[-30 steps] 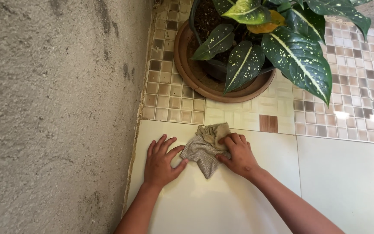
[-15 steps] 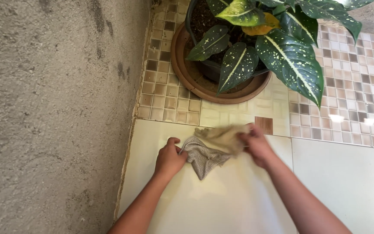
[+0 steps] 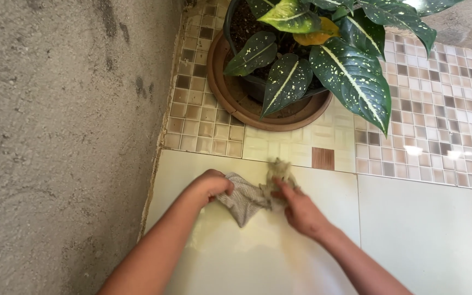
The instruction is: The person wipes a tiled floor with a cloth, moving around a large potted plant and a plastic stool. The person cleans different sections of the floor, including areas with patterned tiles and plain white tiles.
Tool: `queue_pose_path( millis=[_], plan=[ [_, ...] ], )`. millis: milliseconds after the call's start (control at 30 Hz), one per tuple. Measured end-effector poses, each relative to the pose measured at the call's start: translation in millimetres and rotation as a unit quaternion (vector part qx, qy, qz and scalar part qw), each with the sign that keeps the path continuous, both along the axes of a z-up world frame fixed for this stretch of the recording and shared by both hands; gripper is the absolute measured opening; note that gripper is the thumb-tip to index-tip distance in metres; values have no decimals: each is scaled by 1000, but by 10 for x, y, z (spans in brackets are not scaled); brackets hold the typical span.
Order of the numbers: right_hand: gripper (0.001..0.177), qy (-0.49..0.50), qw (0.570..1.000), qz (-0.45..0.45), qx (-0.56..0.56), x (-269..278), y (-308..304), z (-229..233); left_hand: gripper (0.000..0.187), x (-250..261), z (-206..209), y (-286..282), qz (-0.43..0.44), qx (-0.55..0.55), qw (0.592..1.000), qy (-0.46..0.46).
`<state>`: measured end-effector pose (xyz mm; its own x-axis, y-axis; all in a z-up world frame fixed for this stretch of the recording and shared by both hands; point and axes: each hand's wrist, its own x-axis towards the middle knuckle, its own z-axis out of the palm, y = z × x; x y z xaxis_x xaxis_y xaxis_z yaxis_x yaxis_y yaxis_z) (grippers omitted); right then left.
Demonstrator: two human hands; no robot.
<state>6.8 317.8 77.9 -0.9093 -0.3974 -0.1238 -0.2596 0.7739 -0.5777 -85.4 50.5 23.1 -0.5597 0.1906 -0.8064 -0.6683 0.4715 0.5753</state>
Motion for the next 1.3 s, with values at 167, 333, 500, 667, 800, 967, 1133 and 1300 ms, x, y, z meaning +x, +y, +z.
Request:
queue_pose_path(
  millis=[167,333,500,667,800,967,1133,1300],
  plan=[
    [78,-208,978,-23,-11,-33,2,264,28,-37,237,-106,99,110,984,-95],
    [70,-242,964,-75,86,-587,65,369,49,-168,336,-177,151,166,974,-13],
    [72,-3,985,-135,106,-630,11,119,86,-140,306,-284,126,-61,974,175],
    [72,-30,978,-160,131,-259,-66,-62,69,221,241,-75,22,-226,965,131],
    [73,55,973,-174,143,-186,-182,-39,58,308,145,149,77,-134,981,121],
    [76,18,985,-132,-112,-352,-350,250,68,87,288,81,71,168,979,96],
    [95,-39,982,-18,-185,-788,-583,766,61,-216,1047,-58,-205,68,933,289],
    [40,-144,986,-85,-21,-1123,-841,984,46,-225,1807,-244,-118,-37,918,377]
  ],
)
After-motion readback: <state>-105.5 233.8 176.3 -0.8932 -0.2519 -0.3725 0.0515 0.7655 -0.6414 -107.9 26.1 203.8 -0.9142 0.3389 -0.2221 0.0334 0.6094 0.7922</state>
